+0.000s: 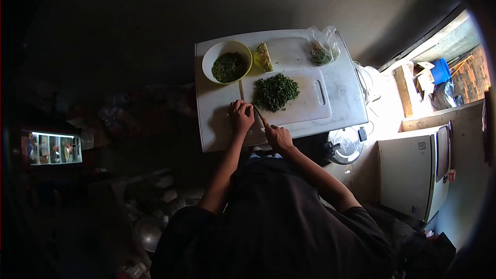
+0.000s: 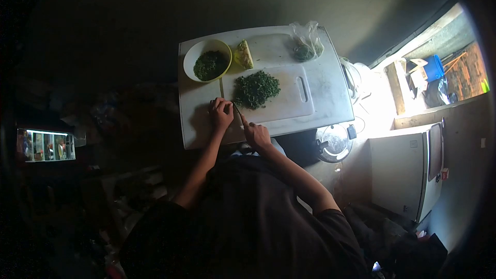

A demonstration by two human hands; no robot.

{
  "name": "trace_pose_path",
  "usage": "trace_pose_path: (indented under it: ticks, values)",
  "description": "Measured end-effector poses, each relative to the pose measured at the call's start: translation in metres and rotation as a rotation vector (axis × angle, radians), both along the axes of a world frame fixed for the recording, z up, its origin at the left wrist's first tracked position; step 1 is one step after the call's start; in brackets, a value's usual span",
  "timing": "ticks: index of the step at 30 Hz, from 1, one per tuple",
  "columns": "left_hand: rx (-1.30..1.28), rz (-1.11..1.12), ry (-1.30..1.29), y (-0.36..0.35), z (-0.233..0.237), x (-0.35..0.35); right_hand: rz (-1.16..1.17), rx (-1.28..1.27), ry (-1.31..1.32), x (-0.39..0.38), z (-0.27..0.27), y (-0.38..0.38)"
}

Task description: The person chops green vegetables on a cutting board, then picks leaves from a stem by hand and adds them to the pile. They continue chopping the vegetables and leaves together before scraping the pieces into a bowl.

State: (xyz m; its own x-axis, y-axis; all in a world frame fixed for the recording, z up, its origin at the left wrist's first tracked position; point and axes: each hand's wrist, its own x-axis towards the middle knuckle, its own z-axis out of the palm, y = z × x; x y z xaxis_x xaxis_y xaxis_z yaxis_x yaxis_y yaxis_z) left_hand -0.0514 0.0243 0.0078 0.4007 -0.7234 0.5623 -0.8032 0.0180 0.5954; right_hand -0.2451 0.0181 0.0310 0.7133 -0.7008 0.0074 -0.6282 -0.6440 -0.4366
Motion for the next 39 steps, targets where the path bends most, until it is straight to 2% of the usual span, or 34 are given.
trace_pose_path:
  ticks: [8,14,16,23,32,35,39]
  values:
    - [-0.002,-0.060,-0.013,-0.001,-0.001,0.000,-0.012,-0.057,-0.044,0.004,-0.004,-0.008]
    - [0.011,-0.036,0.005,0.000,-0.002,-0.001,-0.074,-0.002,-0.075,0.003,0.014,-0.007]
    - [0.012,-0.016,0.063,0.000,-0.004,-0.001,-0.071,0.061,0.051,0.003,0.017,-0.007]
    - [0.012,-0.032,0.066,0.001,-0.008,0.001,-0.029,0.048,0.040,-0.004,0.013,-0.002]
    - [0.001,-0.020,0.012,0.001,-0.004,-0.001,-0.016,0.097,0.048,0.006,0.012,-0.010]
    - [-0.009,-0.021,-0.007,0.000,-0.006,0.000,-0.006,0.030,-0.005,0.013,-0.002,-0.015]
    - [0.010,0.002,-0.061,0.001,0.000,-0.001,-0.010,0.067,0.018,0.005,0.010,-0.005]
